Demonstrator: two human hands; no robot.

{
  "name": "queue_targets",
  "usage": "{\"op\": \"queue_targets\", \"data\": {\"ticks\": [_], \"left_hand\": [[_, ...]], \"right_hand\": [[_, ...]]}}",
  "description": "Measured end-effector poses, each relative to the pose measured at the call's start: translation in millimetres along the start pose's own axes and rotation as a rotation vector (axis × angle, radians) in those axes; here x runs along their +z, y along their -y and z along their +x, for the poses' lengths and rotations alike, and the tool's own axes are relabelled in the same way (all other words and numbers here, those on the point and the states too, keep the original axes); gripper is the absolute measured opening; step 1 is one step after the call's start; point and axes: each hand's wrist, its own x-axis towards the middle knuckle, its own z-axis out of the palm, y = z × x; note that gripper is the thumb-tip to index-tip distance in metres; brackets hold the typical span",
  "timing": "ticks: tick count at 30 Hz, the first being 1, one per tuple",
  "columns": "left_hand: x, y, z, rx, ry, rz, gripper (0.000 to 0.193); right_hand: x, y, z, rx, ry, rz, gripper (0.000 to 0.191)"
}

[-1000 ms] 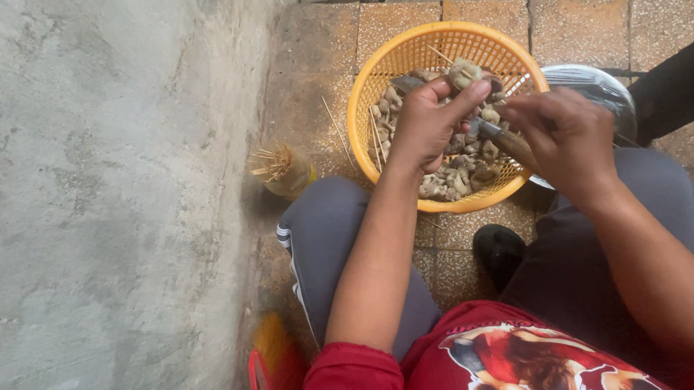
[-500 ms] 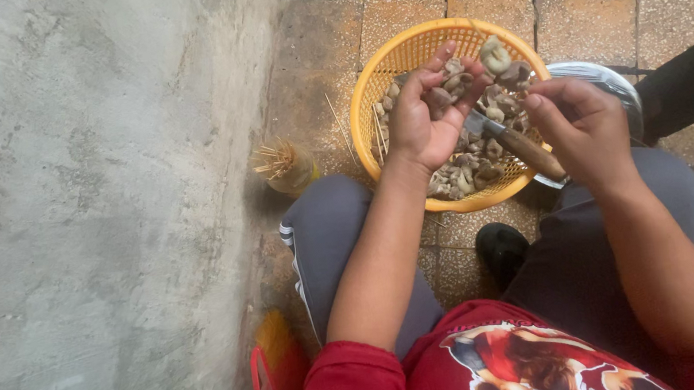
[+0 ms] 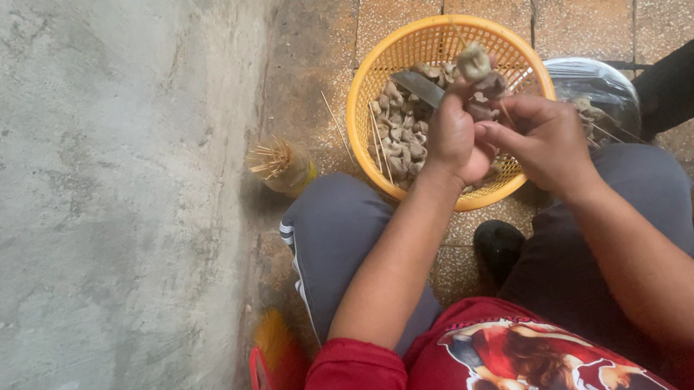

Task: The person sits on the floor and uses a knife to pierce small mushrooms, then threads them onto wooden skewers. The skewered mushrooms are placed into a yellow basket.

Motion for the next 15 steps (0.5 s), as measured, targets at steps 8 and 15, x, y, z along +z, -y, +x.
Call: {"op": "queue_targets", "data": {"ticks": [8, 15], "left_hand": [[25, -36, -19, -0.078, 0.032, 0.707, 0.046], [27, -37, -21, -0.146, 0.056, 0.53, 0.04]], "right_hand": [[-28, -2, 7, 0.336, -0.083, 0.613, 0.016], [-31, -16, 7, 0.241, -0.06, 0.602, 0.015]]}}
